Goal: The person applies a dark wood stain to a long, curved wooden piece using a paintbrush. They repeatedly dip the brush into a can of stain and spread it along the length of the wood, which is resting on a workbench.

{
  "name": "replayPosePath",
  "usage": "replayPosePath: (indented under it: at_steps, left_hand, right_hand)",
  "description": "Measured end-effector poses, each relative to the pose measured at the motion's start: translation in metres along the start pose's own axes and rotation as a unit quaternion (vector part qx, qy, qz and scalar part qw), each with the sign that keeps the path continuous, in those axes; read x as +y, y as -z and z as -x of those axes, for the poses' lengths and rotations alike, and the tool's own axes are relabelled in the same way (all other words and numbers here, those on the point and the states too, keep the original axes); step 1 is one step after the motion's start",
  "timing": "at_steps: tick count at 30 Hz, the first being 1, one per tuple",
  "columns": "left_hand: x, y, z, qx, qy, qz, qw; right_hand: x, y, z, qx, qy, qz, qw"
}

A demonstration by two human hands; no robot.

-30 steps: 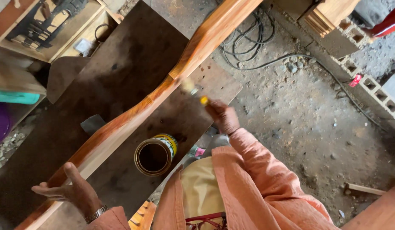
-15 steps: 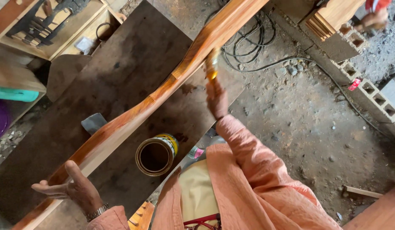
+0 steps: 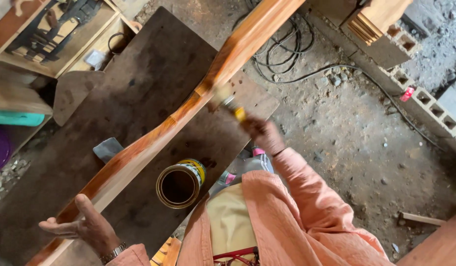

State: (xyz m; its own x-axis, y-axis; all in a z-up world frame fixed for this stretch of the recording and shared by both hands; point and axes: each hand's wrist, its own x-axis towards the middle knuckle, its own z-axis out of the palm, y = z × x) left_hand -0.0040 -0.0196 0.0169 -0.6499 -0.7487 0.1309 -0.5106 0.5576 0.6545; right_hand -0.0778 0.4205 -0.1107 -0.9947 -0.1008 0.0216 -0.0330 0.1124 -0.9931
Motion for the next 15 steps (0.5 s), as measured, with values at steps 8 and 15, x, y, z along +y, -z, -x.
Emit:
replayPosePath:
  at_steps: [8,15]
  left_hand:
    - [0.015,0.004,0.004,-0.016,0.013,0.006,1.0]
    - [0.02,0.002,0.006,-0.02,0.04,0.006,0.999]
  right_hand:
    - [-0.031,0.081,-0.084,0.305,-0.043,-0.083,0.948]
    - [0.013,-0.019,-0.05,0.27,0.141,0.119,0.945]
